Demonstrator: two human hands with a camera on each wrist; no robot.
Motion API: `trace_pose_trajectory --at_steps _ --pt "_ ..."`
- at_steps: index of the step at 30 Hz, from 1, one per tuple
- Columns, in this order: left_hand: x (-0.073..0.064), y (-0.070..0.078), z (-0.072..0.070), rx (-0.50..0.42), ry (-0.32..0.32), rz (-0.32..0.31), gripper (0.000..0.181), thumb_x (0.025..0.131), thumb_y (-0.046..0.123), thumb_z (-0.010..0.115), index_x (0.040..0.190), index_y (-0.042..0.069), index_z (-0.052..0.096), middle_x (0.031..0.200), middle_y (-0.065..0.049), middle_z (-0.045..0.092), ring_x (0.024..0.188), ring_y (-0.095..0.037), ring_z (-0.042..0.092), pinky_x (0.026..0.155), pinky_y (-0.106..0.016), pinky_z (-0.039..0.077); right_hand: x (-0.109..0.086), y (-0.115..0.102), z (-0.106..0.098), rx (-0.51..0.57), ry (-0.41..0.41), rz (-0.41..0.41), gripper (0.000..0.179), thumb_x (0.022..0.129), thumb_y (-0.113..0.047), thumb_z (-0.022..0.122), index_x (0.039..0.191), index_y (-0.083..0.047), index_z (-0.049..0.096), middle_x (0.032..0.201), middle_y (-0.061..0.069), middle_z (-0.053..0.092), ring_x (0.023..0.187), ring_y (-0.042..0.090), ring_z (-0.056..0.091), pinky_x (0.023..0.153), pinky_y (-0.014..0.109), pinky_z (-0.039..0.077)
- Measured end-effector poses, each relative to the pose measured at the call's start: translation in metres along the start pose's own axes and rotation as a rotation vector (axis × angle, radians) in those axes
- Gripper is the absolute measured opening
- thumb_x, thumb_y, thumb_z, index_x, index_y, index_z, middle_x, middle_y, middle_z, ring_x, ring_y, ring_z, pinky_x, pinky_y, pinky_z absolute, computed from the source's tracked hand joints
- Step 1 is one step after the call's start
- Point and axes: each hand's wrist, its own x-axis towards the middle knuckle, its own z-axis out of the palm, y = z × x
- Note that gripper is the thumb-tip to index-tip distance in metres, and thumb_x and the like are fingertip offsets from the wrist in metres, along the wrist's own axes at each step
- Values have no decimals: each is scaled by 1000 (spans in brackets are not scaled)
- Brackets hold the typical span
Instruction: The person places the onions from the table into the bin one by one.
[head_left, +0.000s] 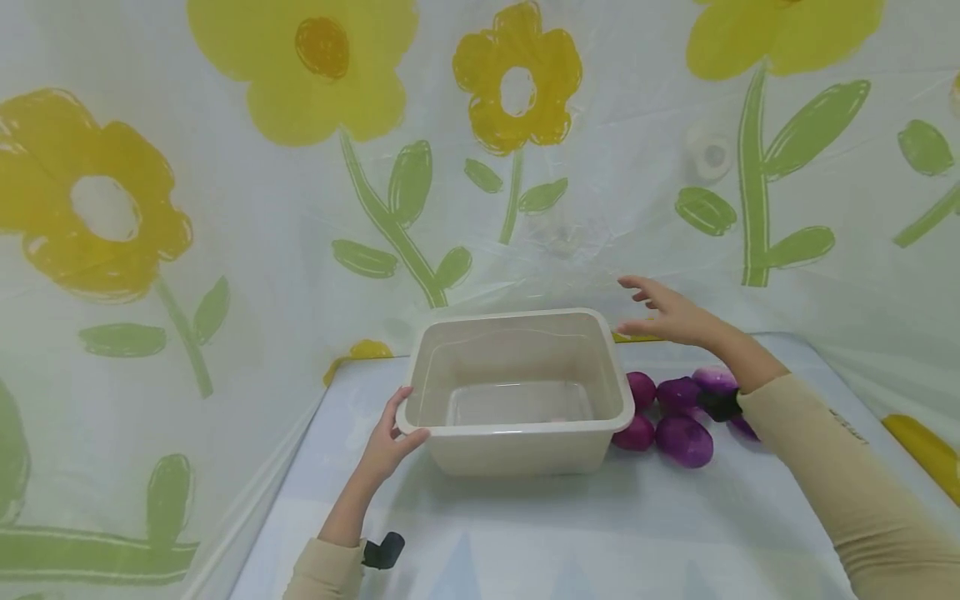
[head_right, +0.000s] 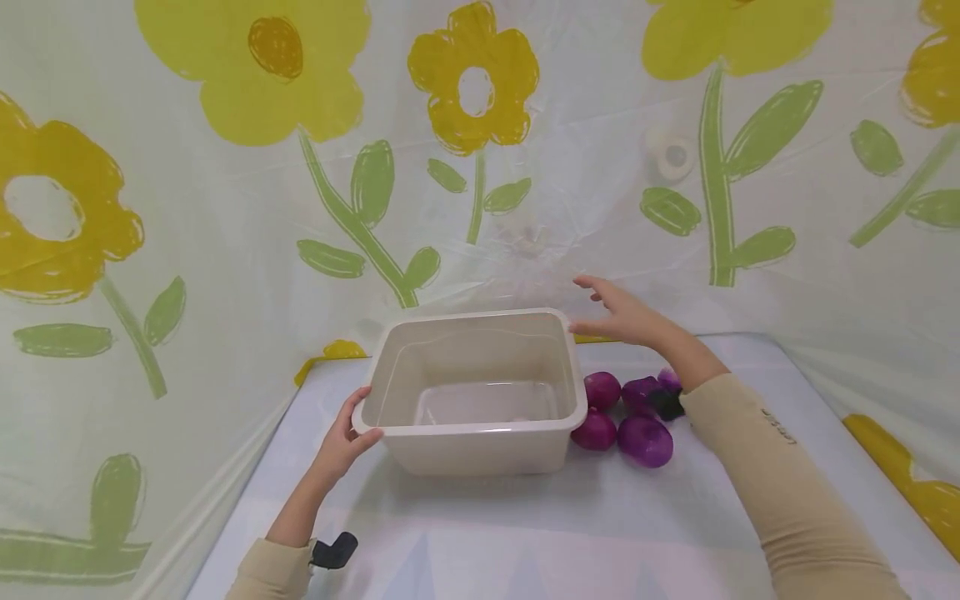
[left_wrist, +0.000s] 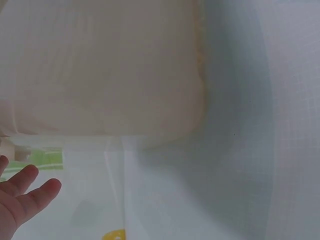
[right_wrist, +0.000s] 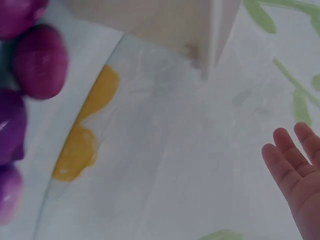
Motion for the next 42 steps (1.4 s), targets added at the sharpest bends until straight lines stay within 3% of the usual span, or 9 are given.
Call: trace_pose_trajectory --at_steps 5,10,17,19,21,25,28,32,42 --pt "-1 2 0 3 1 -24 73 83 18 65 143 15 23 153 -14 11 137 -37 18 103 -58 28 -39 30 4 35 42 22 71 86 -22 63 139 3 22 141 28 27 121 46 35 97 62 30" --pt "-1 4 0 -1 -12 -35 74 84 19 65 144 15 21 153 -14 9 138 -36 16 103 -57 28 -76 65 27 86 48 94 70 86 -22 62 137 4 24 137 29 31 119 47 38 94 61 34" --pt "-2 7 -1 -18 -33 -20 74 84 17 64 144 13 21 153 -15 10 137 -37 16 102 -57 30 -111 105 68 98 43 99 65 83 -18 66 133 6 32 129 27 43 108 35 47 87 39 47" --pt "-1 3 0 -6 -22 -9 73 84 19 64 143 15 22 153 -14 10 137 -37 18 101 -56 33 -116 110 77 105 38 105 65 82 -19 67 132 6 34 128 26 45 107 32 48 86 33 47" --pt "-1 3 -1 -4 -21 -11 74 84 19 64 144 15 21 153 -14 10 137 -37 18 101 -56 33 -119 114 85 100 39 90 65 80 -19 68 131 7 36 126 26 46 107 32 49 86 35 47" --pt "-1 3 -1 -12 -21 -8 74 84 19 64 144 15 21 153 -13 9 138 -36 16 102 -56 32 -122 121 96 108 12 120 68 79 -22 70 132 5 37 130 29 42 115 44 42 90 52 43" --pt "-1 2 0 -15 -21 -4 74 84 19 64 144 14 21 154 -13 9 138 -35 16 102 -55 32 -123 127 100 126 -34 198 70 78 -26 70 133 1 36 132 32 37 117 50 37 88 61 40" --pt "-1 1 0 -12 -14 1 73 84 19 64 144 14 21 153 -13 10 137 -36 17 102 -56 31 -124 134 106 122 -100 261 72 77 -30 71 133 -4 34 132 35 32 114 52 38 83 61 43" --pt "-2 0 0 -5 -12 41 72 83 17 63 143 12 23 152 -17 13 136 -38 20 101 -58 31 -128 137 112 79 -122 246 80 72 -28 74 134 -2 31 128 36 33 110 52 40 79 60 45"
